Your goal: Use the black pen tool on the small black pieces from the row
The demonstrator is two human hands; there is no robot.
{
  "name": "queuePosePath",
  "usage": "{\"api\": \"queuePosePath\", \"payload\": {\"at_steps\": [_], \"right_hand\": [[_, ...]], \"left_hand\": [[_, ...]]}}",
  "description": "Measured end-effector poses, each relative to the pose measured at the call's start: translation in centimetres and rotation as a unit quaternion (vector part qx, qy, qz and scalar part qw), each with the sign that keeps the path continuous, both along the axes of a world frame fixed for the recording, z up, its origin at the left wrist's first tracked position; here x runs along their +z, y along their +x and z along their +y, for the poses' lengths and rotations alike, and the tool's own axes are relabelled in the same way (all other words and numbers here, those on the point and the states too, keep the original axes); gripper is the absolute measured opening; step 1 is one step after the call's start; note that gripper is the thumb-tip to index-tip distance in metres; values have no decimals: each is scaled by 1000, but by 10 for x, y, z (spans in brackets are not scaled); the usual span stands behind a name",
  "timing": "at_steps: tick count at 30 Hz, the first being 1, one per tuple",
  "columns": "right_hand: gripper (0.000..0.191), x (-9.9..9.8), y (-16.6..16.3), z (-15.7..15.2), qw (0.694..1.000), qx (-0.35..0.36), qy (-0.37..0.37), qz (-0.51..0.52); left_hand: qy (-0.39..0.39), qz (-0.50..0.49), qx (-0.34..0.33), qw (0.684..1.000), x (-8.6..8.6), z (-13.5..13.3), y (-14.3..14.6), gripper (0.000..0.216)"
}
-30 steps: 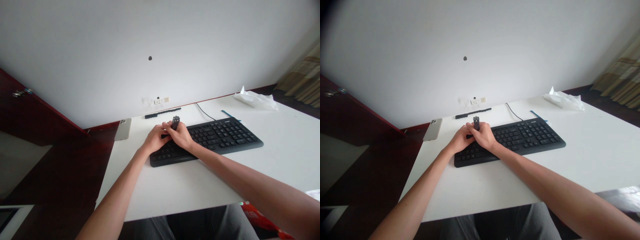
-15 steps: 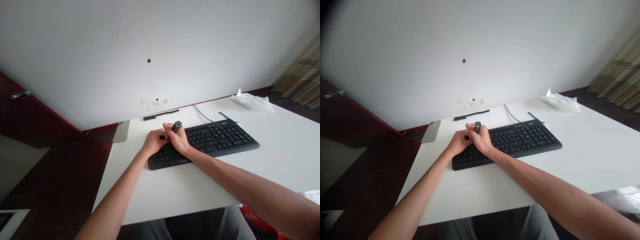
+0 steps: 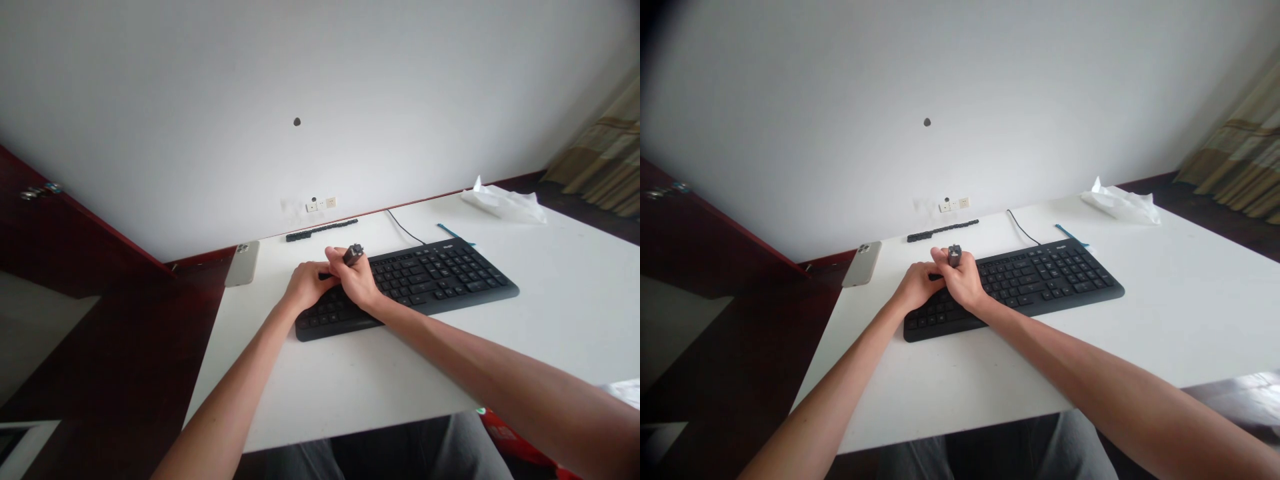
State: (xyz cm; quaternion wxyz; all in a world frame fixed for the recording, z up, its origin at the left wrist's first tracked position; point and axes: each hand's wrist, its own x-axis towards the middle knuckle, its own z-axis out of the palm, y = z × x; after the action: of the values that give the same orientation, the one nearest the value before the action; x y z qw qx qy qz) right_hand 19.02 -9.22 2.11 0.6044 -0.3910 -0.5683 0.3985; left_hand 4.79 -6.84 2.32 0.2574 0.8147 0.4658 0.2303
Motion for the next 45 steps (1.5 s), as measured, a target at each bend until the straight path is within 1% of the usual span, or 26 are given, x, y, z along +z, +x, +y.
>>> {"api": "queuePosePath", "payload": {"at_steps": [5,10,12,15,17,20,25,30,41,45], "right_hand": [[54,-3,0,1,1000,-7,2,12],[54,-3,0,2,1000,1,12,13],[54,-2,0,1,1000,0,12,5],[52,0,0,-1,1000,4,11,-8],[52,1,0,-2,1000,6,11,-13],[51,2,0,-3,1000,7,10,-13],[52,3,0,-3,1000,4,12,2],[52,3,0,-4,1000,7,14,9],[53,-2,1,-1,999,-3,28,17],[53,0,1,-3,999,-6,29,25]], "left_hand": [[6,33,4,999,3,-3,2,19],[28,84,35,995,3,-9,6,21],[58,101,23,993,4,-12,8,22],[109,132,-19,985,6,-15,10,26],[124,144,-51,981,8,-16,11,28],[124,146,-78,978,9,-16,11,29],[125,149,-88,977,6,-13,10,26],[121,149,-86,978,5,-13,10,26],[101,157,-79,979,10,-15,11,32],[101,157,-79,979,10,-15,11,33]]}}
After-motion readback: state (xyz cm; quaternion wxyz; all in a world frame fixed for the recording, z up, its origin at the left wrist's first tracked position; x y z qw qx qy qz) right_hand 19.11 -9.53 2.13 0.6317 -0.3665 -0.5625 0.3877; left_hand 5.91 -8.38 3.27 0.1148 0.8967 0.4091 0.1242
